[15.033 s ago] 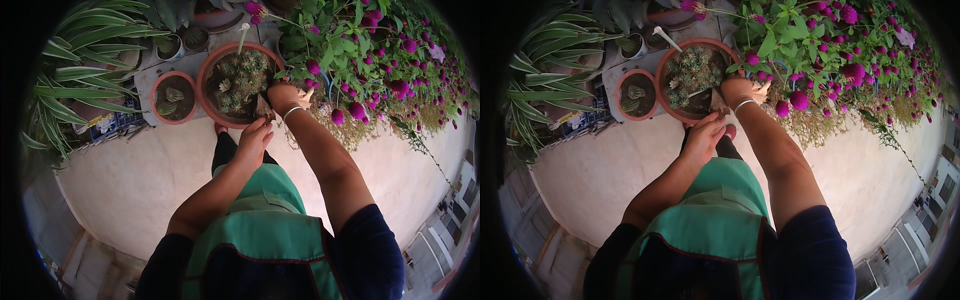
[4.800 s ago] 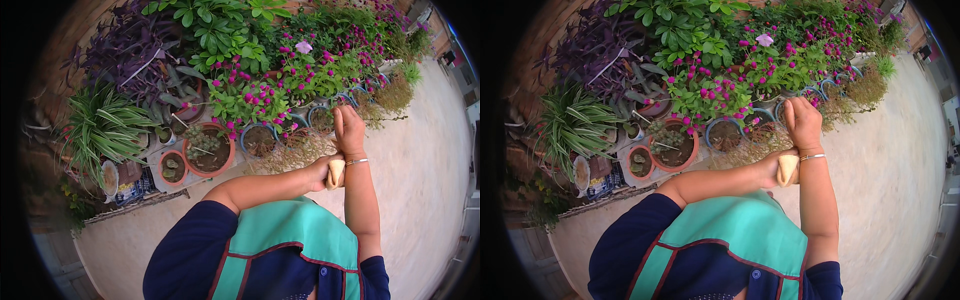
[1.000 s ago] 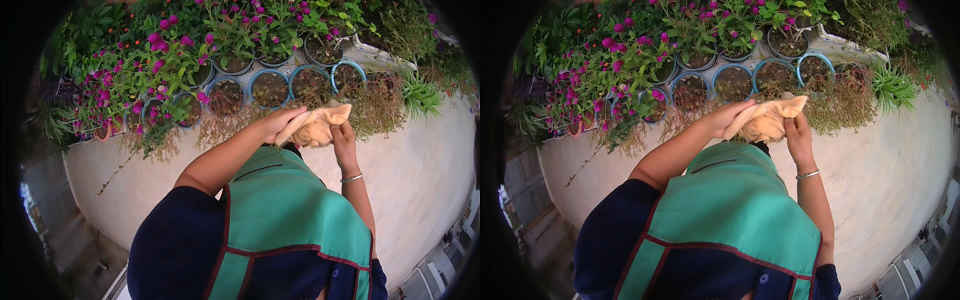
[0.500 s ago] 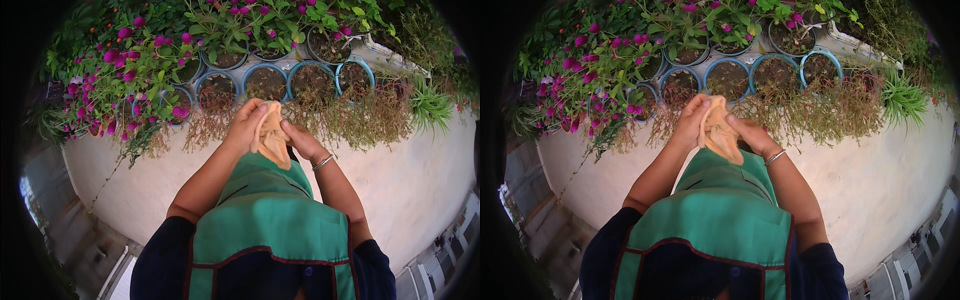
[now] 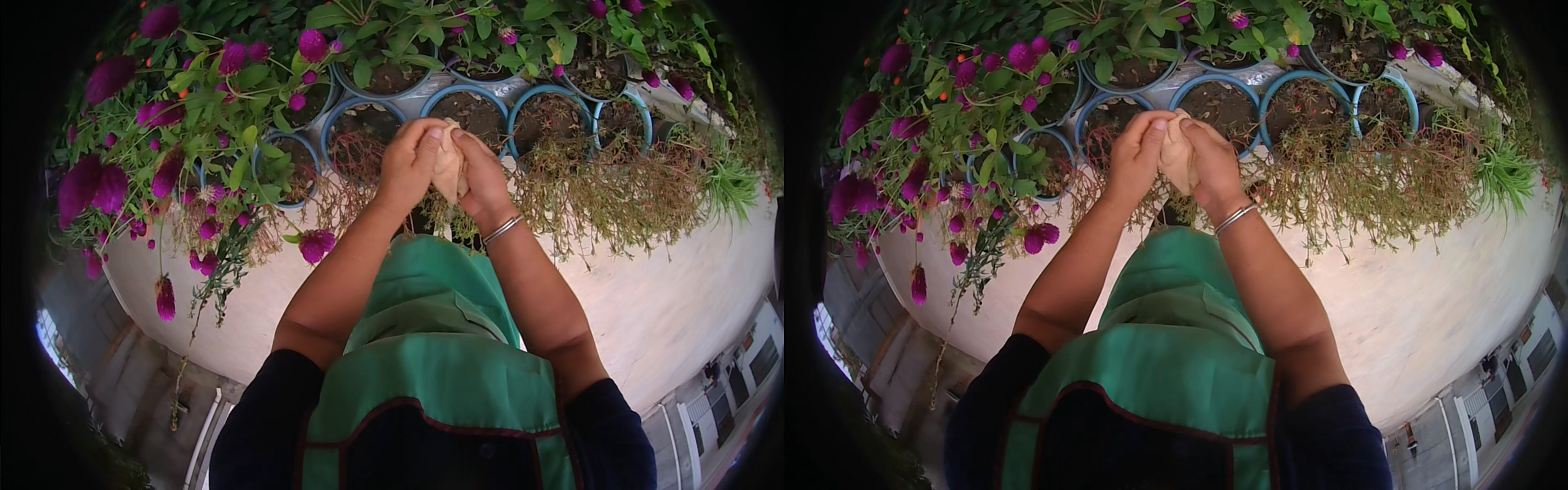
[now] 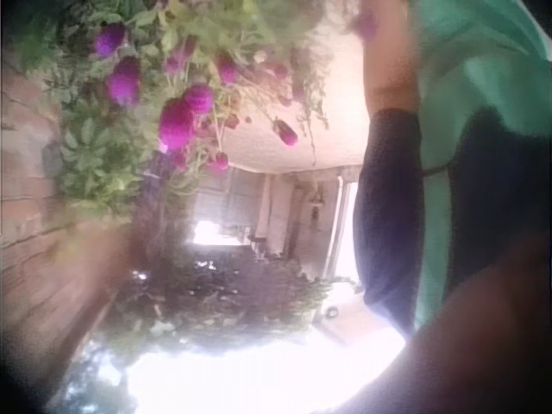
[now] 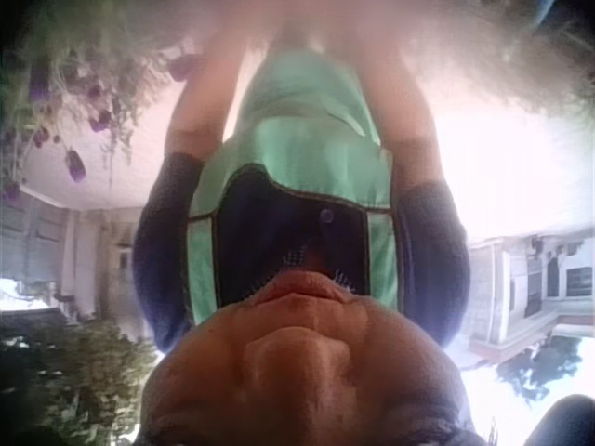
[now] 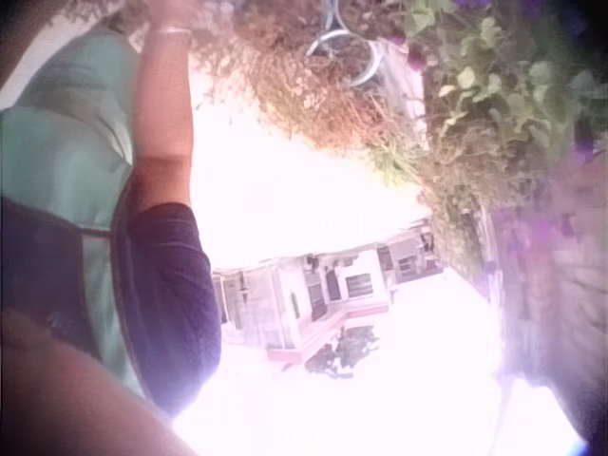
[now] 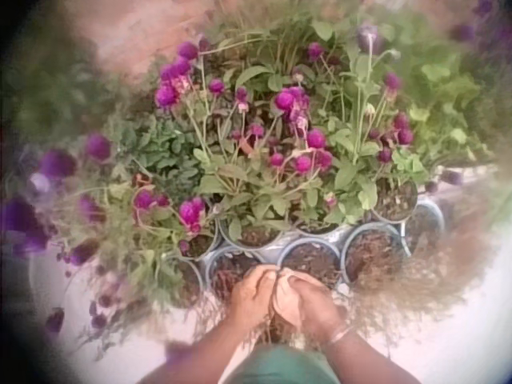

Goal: The person washes a cloth in a metal basin, wrings it out, and walks to a row of potted plants. They pick up dried leaves and debris from the pots by hand, placing the matter into a bucket, before returning to the basin to rinse the cloth.

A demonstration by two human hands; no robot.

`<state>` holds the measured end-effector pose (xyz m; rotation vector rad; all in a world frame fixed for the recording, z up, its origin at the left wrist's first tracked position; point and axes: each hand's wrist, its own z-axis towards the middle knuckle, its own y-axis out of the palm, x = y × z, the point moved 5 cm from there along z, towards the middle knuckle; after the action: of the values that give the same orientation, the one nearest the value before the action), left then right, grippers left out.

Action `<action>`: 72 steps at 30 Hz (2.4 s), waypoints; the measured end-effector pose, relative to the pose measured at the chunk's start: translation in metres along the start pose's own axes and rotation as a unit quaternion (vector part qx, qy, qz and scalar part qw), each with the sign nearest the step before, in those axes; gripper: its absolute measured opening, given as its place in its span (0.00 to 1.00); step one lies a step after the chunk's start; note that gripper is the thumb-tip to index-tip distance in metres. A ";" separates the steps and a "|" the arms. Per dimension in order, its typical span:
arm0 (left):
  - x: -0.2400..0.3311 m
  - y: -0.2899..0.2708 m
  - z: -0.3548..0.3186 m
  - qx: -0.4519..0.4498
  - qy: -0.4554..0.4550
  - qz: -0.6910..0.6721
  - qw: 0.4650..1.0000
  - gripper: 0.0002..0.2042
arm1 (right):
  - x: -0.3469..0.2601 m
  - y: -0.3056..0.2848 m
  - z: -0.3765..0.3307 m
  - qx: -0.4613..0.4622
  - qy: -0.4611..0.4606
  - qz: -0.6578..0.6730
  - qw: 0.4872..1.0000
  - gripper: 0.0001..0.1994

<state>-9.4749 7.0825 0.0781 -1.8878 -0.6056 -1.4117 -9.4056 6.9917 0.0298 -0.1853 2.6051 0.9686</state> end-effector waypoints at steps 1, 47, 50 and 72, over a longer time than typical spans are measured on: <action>-0.016 -0.012 0.011 0.004 -0.013 0.032 0.999 0.08 | -0.005 0.008 0.007 -0.015 0.013 -0.011 1.000 0.14; -0.127 0.000 0.156 -0.101 0.112 0.382 0.912 0.13 | -0.037 -0.005 0.096 0.079 -0.186 -0.626 0.753 0.16; -0.131 0.004 0.158 -0.139 0.145 0.435 0.878 0.14 | -0.037 -0.013 0.093 0.083 -0.189 -0.604 0.770 0.16; -0.123 0.001 0.118 0.003 -0.053 0.174 0.983 0.07 | -0.048 -0.024 0.068 0.087 -0.237 -0.507 0.824 0.12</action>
<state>-9.4362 7.1758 -0.0594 -1.9592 -0.3074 -1.0898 -9.3360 7.0183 -0.0146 -1.0060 1.6939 0.3029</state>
